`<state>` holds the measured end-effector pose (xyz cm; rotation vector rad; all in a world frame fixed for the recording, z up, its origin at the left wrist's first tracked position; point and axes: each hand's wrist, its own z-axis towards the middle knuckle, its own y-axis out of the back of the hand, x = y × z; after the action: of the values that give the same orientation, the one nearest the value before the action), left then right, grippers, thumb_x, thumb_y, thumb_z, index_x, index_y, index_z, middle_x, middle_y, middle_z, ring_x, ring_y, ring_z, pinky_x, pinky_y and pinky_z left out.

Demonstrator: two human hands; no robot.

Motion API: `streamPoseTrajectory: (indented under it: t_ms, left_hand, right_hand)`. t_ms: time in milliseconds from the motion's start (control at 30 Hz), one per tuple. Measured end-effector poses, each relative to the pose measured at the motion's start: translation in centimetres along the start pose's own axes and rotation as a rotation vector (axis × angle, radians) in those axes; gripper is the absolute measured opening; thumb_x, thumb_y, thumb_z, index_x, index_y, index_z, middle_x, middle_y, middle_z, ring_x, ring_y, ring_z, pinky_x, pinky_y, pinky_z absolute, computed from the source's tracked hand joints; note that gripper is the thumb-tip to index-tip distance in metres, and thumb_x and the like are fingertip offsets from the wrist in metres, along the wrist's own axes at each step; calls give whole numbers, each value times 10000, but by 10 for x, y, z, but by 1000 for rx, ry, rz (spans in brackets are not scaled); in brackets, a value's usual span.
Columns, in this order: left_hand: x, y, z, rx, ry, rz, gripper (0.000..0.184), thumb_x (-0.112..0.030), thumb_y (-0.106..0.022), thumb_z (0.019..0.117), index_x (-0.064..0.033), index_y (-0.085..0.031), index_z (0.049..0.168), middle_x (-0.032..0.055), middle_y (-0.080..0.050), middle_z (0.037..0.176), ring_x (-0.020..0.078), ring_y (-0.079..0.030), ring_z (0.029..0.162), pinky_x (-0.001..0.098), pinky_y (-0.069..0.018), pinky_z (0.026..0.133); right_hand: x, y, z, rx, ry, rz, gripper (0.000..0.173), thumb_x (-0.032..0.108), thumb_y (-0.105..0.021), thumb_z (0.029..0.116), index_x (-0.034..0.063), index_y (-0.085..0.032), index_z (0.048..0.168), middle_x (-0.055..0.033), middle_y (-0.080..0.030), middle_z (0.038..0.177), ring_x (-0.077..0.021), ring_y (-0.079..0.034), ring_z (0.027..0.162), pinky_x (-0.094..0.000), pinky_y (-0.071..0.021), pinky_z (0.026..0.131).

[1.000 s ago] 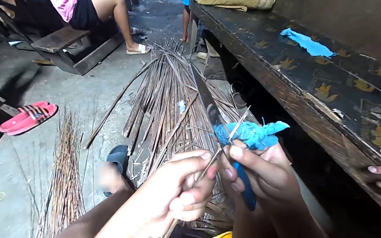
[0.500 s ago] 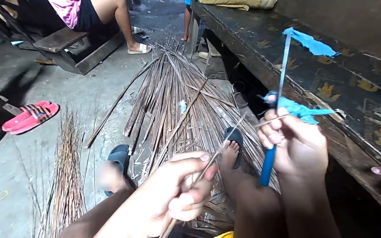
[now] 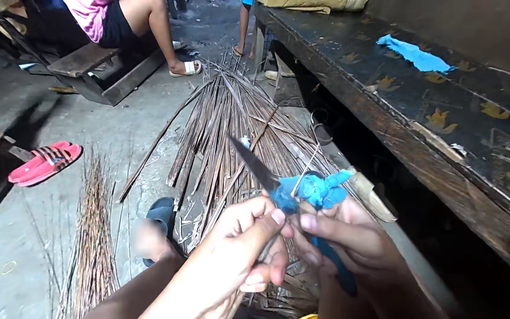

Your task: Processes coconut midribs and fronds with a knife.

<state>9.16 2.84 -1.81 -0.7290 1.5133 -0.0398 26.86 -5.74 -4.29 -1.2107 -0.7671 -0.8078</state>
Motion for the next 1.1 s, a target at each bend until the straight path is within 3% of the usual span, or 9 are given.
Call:
streamPoseTrajectory:
  t_ms: [100,200,267,333,533,733,967,1100]
  left_hand:
    - [3,-2,-3,-10,-51,121,239,-87,-362,1094,-160,-539,951,-161,-556,596,-134,-428,455,45,-329,411]
    - [5,-2,-4,-26,-85,139,221,-72,-390,1088,-152,-547,954,-153,-576,608,-130,-443,463,46,-339,417]
    - [4,-1,-6,-19,-92,132,215,-64,-384,1088,-139,-558,985,-152,-577,616,-130,-440,468,45,-337,420]
    - [3,0,-7,-10,-93,127,215,-62,-373,1089,-129,-558,1004,-150,-566,611,-131,-429,467,45,-327,415]
    - [2,2,-8,-10,-71,117,244,-95,-361,1099,-161,-544,951,-161,-547,593,-132,-429,458,46,-333,415]
    - [0,2,-11,-5,-30,87,261,-99,-340,1100,-159,-548,954,-156,-553,589,-131,-429,451,45,-329,410]
    - [0,4,-10,6,18,15,295,-99,-321,1095,-149,-579,960,-142,-594,604,-121,-477,455,44,-370,412]
    - [2,7,-9,18,38,63,292,-113,-317,1098,-173,-566,957,-164,-536,587,-127,-413,441,47,-321,400]
  right_hand:
    - [1,1,3,-71,23,-15,181,54,-505,1001,38,-586,1162,114,-663,709,64,-580,543,-91,-470,482]
    - [0,0,3,-62,24,-6,151,59,-532,999,44,-605,1131,107,-670,722,59,-592,557,-94,-480,497]
    - [-1,1,3,-13,22,-2,55,84,-577,994,117,-607,1027,102,-685,742,50,-615,580,-100,-498,519]
    - [-2,0,2,5,20,-1,71,75,-596,980,145,-610,981,92,-697,749,38,-630,587,-109,-511,526]
    - [-3,-2,8,-85,66,-22,119,27,-542,976,43,-611,1071,86,-670,702,32,-608,545,-113,-500,491]
    - [1,4,14,-222,200,-91,109,48,-527,993,55,-610,1064,73,-653,680,25,-593,520,-114,-496,472]
    - [7,8,16,-342,242,-64,207,3,-419,992,56,-609,1056,34,-646,636,-4,-594,476,-129,-509,455]
    - [15,12,19,-568,265,-86,310,6,-297,1024,43,-600,1077,29,-619,592,-8,-559,431,-130,-483,419]
